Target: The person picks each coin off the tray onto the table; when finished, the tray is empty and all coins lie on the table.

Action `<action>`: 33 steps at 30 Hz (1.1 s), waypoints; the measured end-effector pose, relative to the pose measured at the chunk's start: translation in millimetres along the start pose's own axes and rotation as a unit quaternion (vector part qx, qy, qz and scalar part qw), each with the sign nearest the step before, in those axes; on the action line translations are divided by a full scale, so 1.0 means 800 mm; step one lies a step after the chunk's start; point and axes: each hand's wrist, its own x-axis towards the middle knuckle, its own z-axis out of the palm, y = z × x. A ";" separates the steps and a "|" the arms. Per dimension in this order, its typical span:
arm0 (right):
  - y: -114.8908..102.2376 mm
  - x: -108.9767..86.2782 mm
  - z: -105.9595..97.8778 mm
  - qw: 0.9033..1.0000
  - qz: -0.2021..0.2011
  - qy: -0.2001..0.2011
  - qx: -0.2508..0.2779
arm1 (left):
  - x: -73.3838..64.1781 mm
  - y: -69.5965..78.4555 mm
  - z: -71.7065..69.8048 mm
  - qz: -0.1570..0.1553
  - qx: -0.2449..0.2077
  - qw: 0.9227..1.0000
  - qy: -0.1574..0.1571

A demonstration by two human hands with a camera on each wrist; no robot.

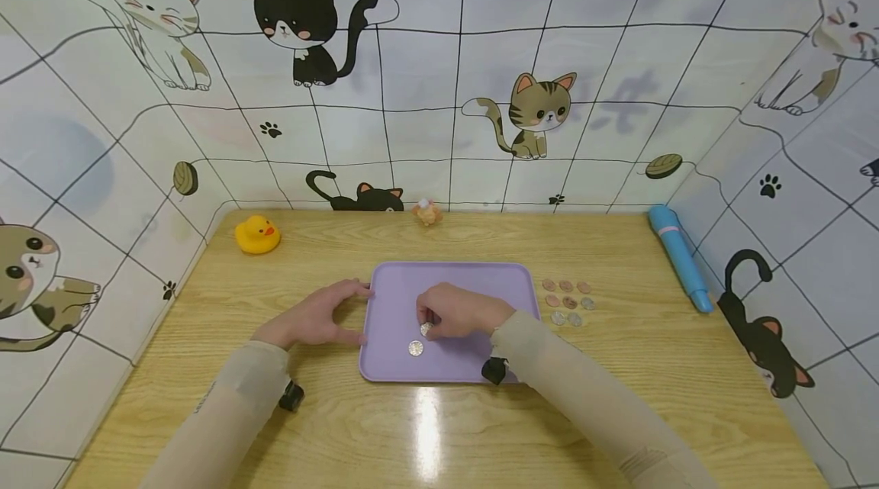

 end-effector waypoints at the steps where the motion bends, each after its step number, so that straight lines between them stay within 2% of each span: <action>1: 0.000 0.000 0.000 1.000 0.001 0.002 0.001 | 0.000 0.000 0.000 0.000 0.000 1.000 0.000; 7: -0.001 -0.006 0.001 1.000 0.001 0.018 0.008 | 0.000 0.001 0.000 0.002 -0.002 1.000 0.001; 14: 0.010 -0.019 0.005 0.997 -0.008 0.049 0.061 | 0.001 -0.001 0.001 0.005 0.004 1.000 -0.001; 20: 0.023 -0.033 0.006 0.992 0.001 0.081 0.095 | 0.001 -0.003 0.001 0.003 0.007 1.000 -0.002; 24: 0.029 -0.045 0.005 0.989 0.000 0.103 0.111 | 0.000 -0.001 0.001 0.002 0.006 1.000 -0.002; 33: 0.038 -0.080 -0.002 0.980 0.030 0.129 0.146 | -0.001 0.003 0.000 0.002 0.007 1.000 0.000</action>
